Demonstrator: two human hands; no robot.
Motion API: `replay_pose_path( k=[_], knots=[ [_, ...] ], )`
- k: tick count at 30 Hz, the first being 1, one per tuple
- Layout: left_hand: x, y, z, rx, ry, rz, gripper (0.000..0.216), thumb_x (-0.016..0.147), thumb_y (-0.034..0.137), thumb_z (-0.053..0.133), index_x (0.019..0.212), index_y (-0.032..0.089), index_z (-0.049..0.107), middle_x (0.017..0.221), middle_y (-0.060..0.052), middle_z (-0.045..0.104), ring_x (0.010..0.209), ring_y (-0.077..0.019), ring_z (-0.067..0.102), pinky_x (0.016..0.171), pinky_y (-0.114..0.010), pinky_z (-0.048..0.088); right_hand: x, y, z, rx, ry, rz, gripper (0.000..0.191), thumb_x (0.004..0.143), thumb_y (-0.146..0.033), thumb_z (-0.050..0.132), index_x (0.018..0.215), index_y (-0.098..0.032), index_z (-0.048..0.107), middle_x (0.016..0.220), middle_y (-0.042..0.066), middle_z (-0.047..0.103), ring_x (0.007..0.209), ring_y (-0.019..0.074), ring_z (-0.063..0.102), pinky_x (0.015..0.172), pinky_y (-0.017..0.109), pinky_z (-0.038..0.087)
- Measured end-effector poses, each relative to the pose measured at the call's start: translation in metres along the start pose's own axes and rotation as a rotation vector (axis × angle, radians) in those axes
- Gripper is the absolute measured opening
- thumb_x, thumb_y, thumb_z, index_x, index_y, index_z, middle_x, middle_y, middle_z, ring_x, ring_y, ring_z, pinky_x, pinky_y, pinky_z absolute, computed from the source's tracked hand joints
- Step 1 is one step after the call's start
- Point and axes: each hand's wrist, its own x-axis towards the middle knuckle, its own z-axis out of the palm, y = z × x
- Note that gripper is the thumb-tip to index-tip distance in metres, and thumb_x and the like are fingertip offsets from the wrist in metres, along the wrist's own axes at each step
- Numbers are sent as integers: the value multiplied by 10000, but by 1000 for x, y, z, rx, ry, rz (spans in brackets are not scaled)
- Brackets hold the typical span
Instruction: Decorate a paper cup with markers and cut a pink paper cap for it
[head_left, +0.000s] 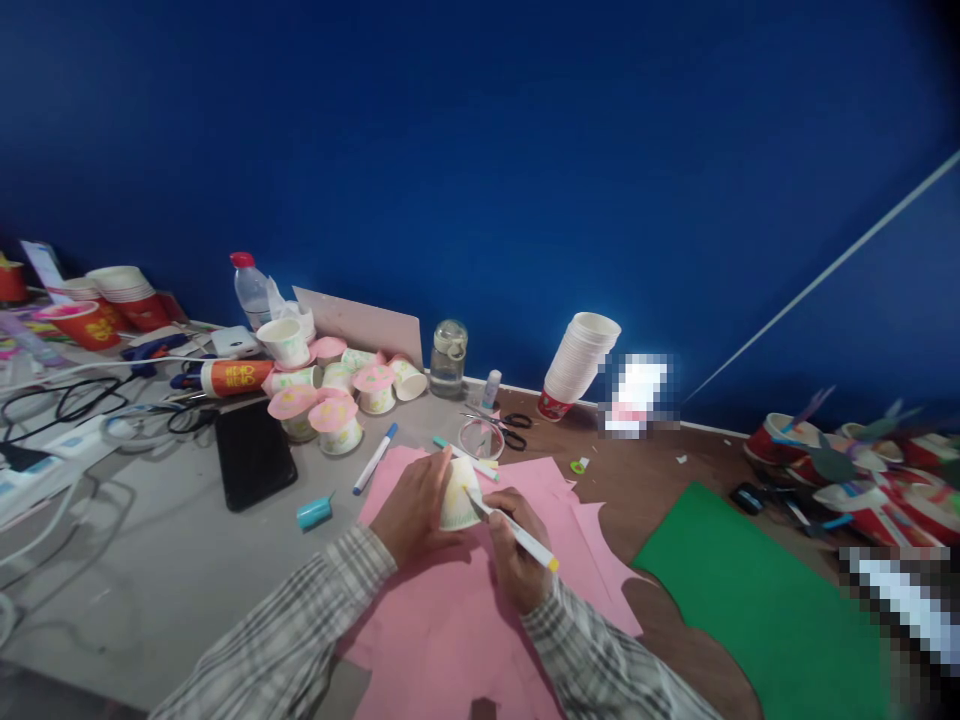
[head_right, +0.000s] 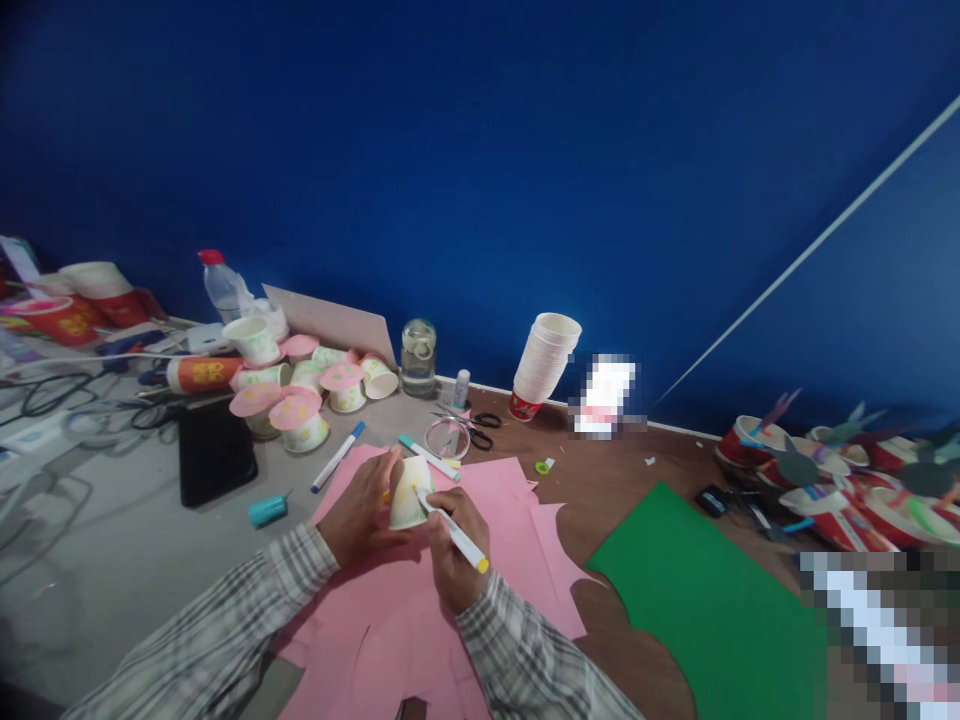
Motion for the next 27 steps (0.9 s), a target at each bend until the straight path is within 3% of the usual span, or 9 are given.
replay_pose_path(
  k=[14,27],
  knots=[
    [0,1,1,-12,20,-27,1122,539,663,583,1330,179,-49,1213,-228,449,1055,-381,470,849,-544,415,-3,3,-1,-8,38,69,170,777,-250,458,828,-206,614,626,-19,531,518,164,520,491,264,418],
    [1,1,0,-25,-7,-58,1113,536,660,591,1332,160,-5,1218,-225,449,1063,-378,459,856,-528,406,-2,-1,-1,-9,6,13,172,776,-221,453,841,-198,610,687,6,580,586,178,561,533,276,452]
  ],
)
